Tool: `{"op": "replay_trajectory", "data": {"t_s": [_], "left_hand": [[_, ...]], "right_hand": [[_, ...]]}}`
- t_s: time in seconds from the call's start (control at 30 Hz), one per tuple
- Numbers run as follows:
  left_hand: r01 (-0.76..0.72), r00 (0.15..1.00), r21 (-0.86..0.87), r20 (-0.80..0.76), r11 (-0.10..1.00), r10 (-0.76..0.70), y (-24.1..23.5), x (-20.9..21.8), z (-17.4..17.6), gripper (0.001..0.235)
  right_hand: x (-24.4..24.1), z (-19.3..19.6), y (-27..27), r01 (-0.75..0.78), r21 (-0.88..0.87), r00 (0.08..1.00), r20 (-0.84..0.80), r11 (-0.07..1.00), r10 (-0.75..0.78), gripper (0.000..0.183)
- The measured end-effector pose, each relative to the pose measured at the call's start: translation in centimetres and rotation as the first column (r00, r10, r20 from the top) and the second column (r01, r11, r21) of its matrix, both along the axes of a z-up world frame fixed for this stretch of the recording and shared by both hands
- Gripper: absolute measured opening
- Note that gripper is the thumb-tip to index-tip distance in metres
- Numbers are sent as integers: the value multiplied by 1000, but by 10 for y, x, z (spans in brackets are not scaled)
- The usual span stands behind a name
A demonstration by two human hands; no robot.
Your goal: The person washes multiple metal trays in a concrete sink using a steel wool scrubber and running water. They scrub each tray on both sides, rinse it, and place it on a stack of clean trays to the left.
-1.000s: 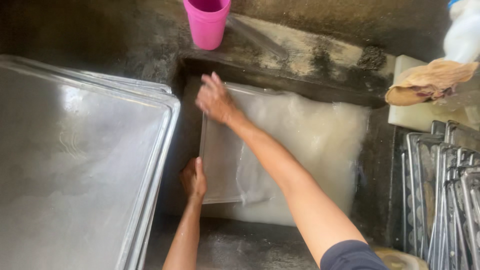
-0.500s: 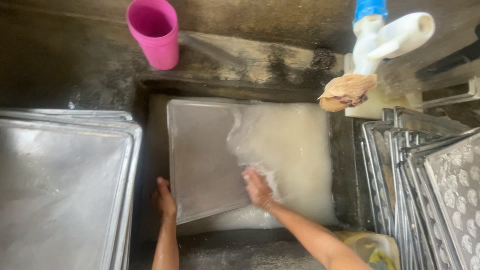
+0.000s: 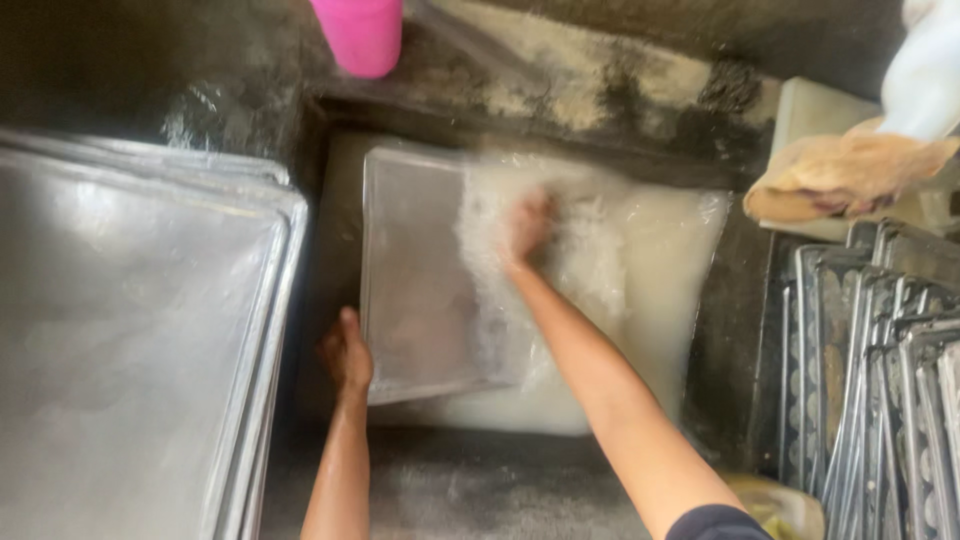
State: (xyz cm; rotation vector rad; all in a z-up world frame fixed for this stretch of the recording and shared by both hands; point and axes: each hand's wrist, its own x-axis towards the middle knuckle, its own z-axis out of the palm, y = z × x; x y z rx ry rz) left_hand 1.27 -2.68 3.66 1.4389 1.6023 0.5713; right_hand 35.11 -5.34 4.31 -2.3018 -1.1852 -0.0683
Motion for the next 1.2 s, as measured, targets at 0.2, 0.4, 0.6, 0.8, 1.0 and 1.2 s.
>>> {"op": "replay_trajectory", "data": {"t_s": [0.2, 0.4, 0.6, 0.8, 1.0, 1.2], "left_hand": [[-37, 992, 192, 122, 981, 13, 5, 3, -31, 78], [-122, 969, -472, 134, 873, 207, 25, 5, -27, 66], [214, 875, -109, 464, 971, -141, 7, 13, 53, 33], [224, 881, 8, 426, 975, -206, -14, -12, 213, 14], [-146, 825, -3, 552, 989, 123, -44, -199, 283, 34], [-388, 635, -84, 698, 918, 333, -94, -312, 283, 81]], "right_hand": [[-120, 31, 109, -391, 126, 918, -12, 912, 395, 50], [-224, 51, -73, -712, 150, 699, 52, 686, 714, 31], [-137, 54, -188, 106, 50, 886, -459, 993, -72, 35], [-91, 68, -251, 756, -492, -445, -870, 432, -212, 22], [-150, 126, -211, 668, -292, -577, -784, 684, 229, 29], [-223, 225, -102, 384, 155, -241, -935, 910, 261, 68]]}}
